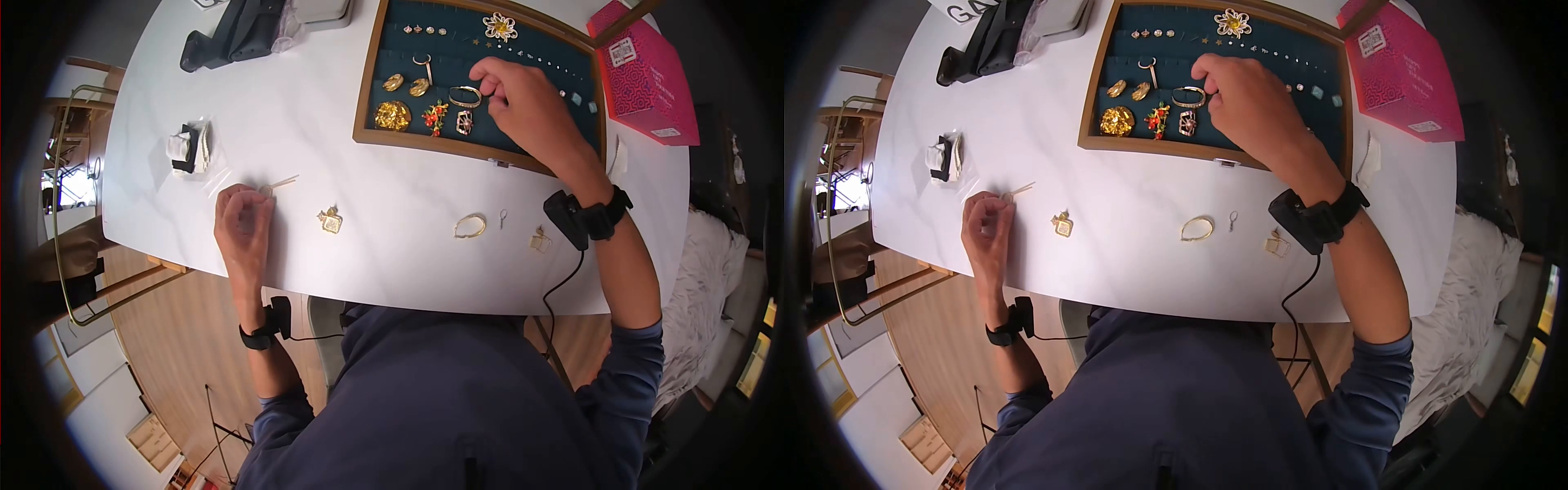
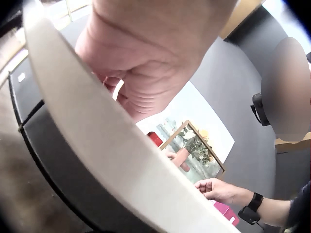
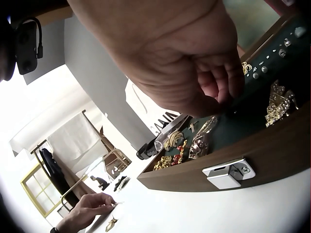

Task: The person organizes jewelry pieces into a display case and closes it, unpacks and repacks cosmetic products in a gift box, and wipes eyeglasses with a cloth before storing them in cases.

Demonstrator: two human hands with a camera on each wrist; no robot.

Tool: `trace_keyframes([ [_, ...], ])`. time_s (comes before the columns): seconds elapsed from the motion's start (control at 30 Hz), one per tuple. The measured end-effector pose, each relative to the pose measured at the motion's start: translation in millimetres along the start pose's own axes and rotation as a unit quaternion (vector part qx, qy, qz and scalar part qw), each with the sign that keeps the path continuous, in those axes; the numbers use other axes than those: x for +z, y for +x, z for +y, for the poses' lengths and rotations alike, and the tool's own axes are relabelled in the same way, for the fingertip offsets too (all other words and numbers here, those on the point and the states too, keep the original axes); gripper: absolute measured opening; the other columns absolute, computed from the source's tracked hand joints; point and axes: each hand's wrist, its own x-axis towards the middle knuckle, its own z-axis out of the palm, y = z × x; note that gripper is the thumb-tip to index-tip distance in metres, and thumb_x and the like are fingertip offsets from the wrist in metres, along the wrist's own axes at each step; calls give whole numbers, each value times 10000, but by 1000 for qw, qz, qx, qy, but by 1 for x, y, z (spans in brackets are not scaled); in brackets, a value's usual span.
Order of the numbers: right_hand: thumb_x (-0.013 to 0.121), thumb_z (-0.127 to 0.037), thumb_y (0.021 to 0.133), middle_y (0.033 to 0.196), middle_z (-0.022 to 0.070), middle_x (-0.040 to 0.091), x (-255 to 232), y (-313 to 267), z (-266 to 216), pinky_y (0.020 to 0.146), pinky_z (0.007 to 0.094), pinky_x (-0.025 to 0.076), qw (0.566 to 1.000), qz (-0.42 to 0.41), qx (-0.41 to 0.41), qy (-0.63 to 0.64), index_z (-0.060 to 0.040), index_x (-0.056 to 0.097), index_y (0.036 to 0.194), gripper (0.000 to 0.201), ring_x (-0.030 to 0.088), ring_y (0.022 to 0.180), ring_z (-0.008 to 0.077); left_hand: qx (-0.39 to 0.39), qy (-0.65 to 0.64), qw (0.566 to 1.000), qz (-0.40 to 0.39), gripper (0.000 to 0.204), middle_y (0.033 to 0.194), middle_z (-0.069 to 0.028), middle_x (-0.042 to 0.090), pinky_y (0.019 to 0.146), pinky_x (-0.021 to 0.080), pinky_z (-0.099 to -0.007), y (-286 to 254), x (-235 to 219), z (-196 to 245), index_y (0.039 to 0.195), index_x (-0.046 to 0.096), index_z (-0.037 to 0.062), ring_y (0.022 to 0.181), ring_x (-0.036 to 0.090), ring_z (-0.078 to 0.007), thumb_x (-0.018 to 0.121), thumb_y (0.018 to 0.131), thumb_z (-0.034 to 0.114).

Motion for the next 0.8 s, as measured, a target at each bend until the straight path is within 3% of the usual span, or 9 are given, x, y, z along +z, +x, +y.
trace_keyframes([
  [0.13, 634, 19, 870, 997, 128, 741, 0, -2, 5, 829, 397, 573, 1000, 9, 1, -12, -57, 694, 1164, 309, 719, 928, 302, 0, 7, 1000, -1, 146, 1105, -95, 649, 850, 475, -328, -3, -2, 6, 974, 666, 1, 975, 598, -216, 760, 878, 60],
  [0.23, 638, 22, 865, 1055, 138, 730, -5, -3, 2, 854, 399, 566, 1000, 5, -17, -16, -54, 690, 1159, 308, 707, 964, 311, 31, 13, 999, 19, 161, 1090, -54, 670, 793, 428, -311, -8, 0, 5, 972, 660, 22, 920, 574, -171, 761, 907, 130],
  [0.4, 650, 30, 854, 1221, 139, 678, -2, -4, -2, 930, 427, 543, 996, -28, -74, -46, -65, 671, 1180, 341, 670, 1052, 338, 12, 19, 999, 29, 159, 1084, -49, 673, 794, 422, -312, -18, 3, 11, 971, 656, 25, 928, 578, -177, 758, 908, 129],
  [0.47, 648, 33, 854, 1219, 134, 678, 6, -5, 4, 936, 433, 543, 995, 3, -89, -44, -72, 668, 1197, 359, 667, 1060, 345, 13, 21, 999, 31, 157, 1072, -49, 675, 791, 420, -312, -21, 3, 13, 973, 656, 26, 926, 578, -179, 756, 909, 128],
  [0.53, 646, 35, 855, 1218, 129, 678, 8, -5, 7, 941, 439, 543, 993, 32, -103, -40, -79, 666, 1214, 377, 665, 1068, 351, 26, 9, 999, 31, 132, 1041, -107, 660, 837, 477, -334, -25, 1, 18, 969, 655, -4, 945, 603, -239, 732, 863, -15],
  [0.63, 631, 42, 870, 1224, 137, 679, 4, -5, 7, 963, 444, 538, 991, 45, -116, -44, -76, 665, 1227, 377, 650, 1111, 367, 18, 11, 999, 39, 119, 975, -109, 661, 805, 485, -338, -32, 2, 27, 933, 671, 8, 898, 609, -244, 720, 842, -52],
  [0.73, 626, 39, 895, 1174, 147, 706, -11, -8, -11, 917, 402, 559, 989, 80, -112, -52, -64, 680, 1207, 333, 691, 1051, 323, 39, -6, 999, 18, 117, 929, -105, 661, 780, 494, -346, -36, 1, 29, 901, 684, 15, 873, 621, -248, 719, 826, -68],
  [0.8, 633, 30, 907, 1042, 135, 725, -24, -26, -28, 796, 348, 562, 992, 103, -71, 9, -53, 697, 1163, 277, 712, 903, 237, 50, -7, 999, -5, 175, 944, -111, 677, 780, 509, -352, -39, 1, 33, 909, 702, 27, 889, 643, -264, 779, 777, -57],
])
